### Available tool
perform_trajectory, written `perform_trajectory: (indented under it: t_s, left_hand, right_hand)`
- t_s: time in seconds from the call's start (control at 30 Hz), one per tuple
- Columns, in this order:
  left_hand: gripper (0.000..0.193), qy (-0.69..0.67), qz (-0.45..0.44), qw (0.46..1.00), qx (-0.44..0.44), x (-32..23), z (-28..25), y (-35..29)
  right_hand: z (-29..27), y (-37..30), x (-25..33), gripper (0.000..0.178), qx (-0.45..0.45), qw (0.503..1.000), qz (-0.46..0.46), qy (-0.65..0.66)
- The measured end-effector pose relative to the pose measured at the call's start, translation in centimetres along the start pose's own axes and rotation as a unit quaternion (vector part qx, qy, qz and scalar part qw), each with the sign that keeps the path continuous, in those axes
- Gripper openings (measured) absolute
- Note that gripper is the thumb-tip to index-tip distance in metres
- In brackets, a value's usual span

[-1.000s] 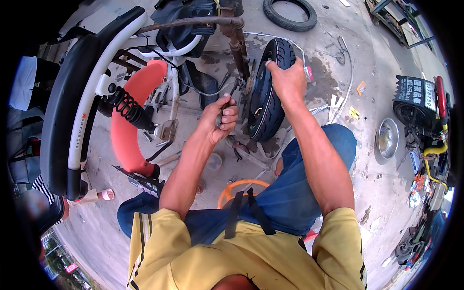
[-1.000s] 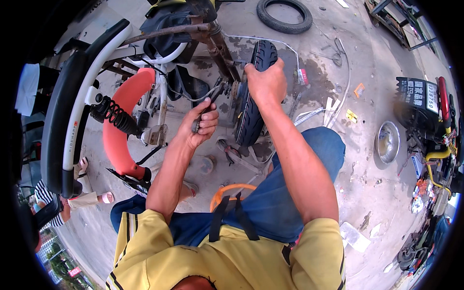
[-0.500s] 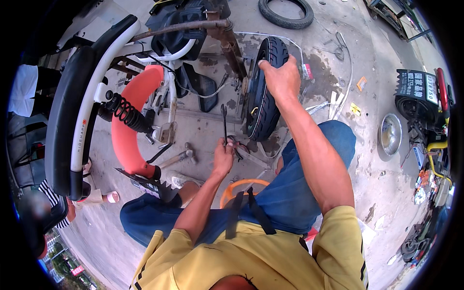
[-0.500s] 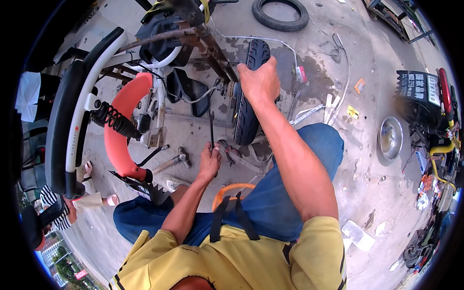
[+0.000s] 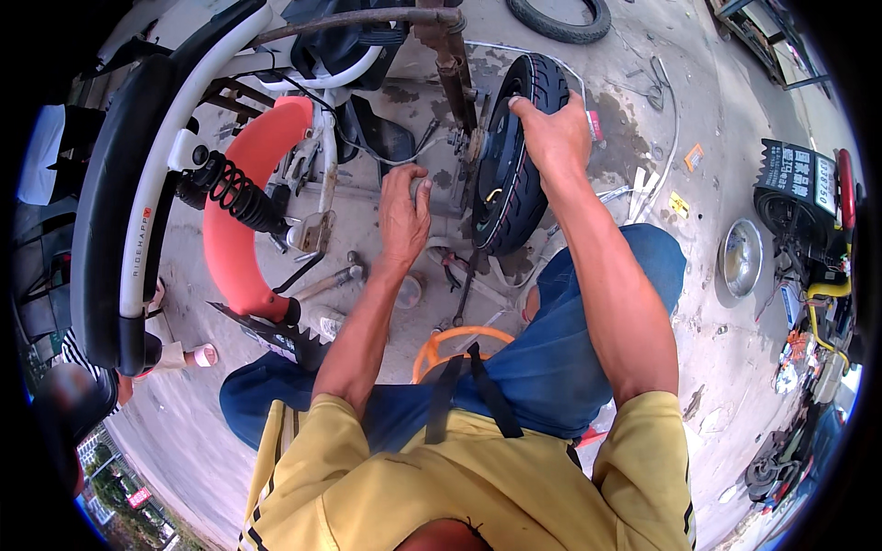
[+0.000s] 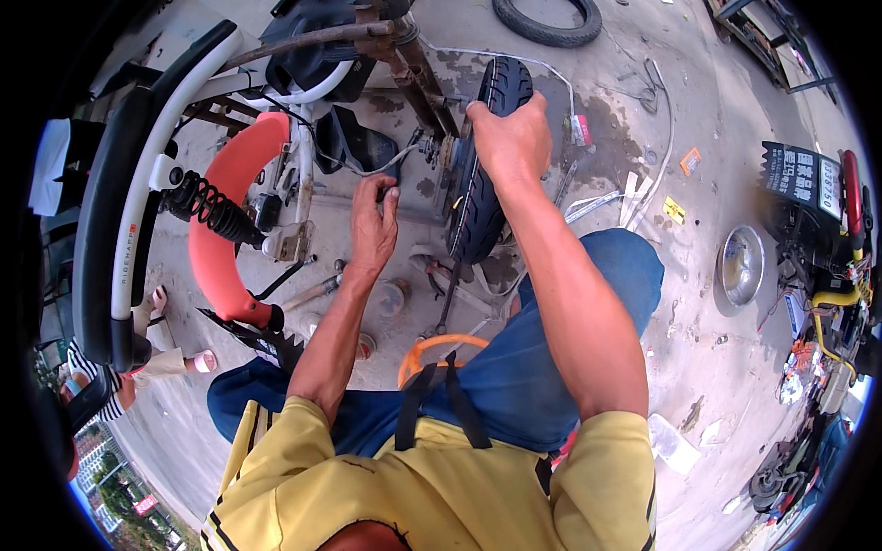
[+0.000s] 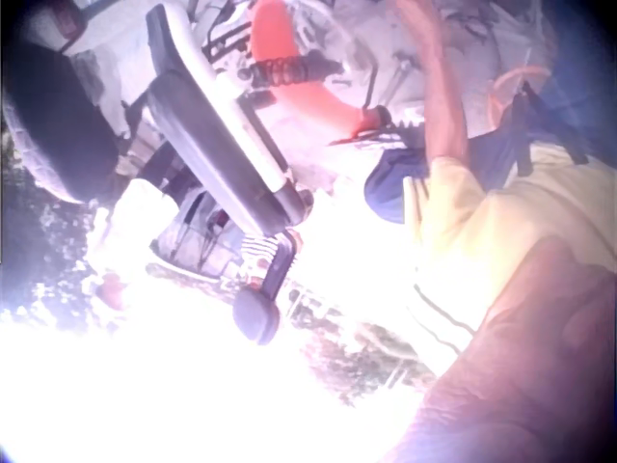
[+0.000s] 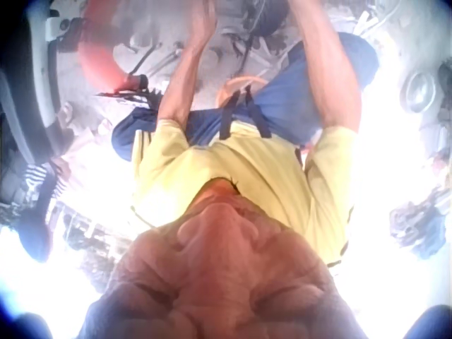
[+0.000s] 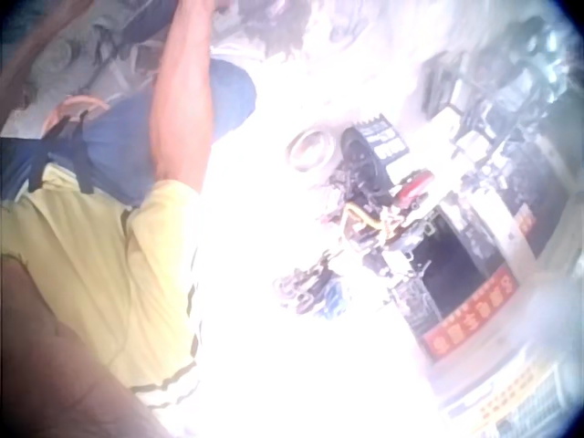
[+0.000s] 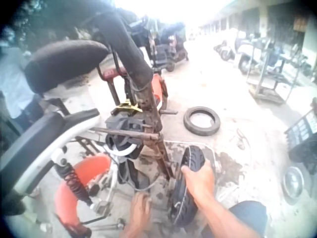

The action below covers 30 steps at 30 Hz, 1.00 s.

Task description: The person unwraps a new tire, removes the inner tube, and mounts the tire onto a wheel rim using tire levers. The person then secures the tire bead onto the rim by hand and with tools.

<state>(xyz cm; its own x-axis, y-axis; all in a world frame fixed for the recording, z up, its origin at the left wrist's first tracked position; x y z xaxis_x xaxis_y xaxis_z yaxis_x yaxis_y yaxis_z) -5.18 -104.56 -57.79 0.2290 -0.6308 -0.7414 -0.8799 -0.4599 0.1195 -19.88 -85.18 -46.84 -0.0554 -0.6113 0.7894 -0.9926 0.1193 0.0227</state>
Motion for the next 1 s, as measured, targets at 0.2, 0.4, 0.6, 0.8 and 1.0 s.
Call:
perform_trajectory:
  t_s: [0.2, 0.4, 0.6, 0.8, 1.0]
  left_hand:
    - [0.019, 0.167, 0.146, 0.974, -0.034, -4.4, -0.1, 6.6]
    - [0.016, 0.173, 0.133, 0.975, 0.030, -3.8, -0.3, 4.9]
    - [0.020, 0.241, 0.138, 0.960, 0.043, -4.6, 1.3, 6.8]
    - [0.023, 0.217, 0.121, 0.963, 0.108, -1.7, 2.4, 9.2]
    - [0.028, 0.135, 0.103, 0.967, 0.191, -0.2, 2.6, 9.6]
  right_hand:
    - [0.2, -0.4, 1.2, 0.087, 0.009, 1.000, 0.001, 0.024]
    - [1.0, -1.7, 2.3, 0.089, 0.015, 0.999, -0.035, 0.033]
    - [0.5, -0.7, 1.8, 0.090, 0.025, 0.999, -0.019, 0.023]
    - [0.9, -0.7, 1.2, 0.091, 0.015, 0.998, -0.006, 0.054]
    - [0.4, -0.5, 0.9, 0.088, 0.022, 0.996, 0.015, 0.081]
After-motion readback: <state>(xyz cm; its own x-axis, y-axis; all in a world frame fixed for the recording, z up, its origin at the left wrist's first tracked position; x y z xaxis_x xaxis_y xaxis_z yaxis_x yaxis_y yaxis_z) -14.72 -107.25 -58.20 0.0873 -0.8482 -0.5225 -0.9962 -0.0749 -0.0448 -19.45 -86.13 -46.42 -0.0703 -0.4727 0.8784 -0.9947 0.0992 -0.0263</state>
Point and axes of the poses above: each hand's wrist, its own y-axis towards the middle knuckle, its own z-axis out of the palm, x = y × z, the point moved 1 cm from there along y, towards the middle knuckle, and after that the axes turned 14 degrees about -z, right-handed, at the moved point
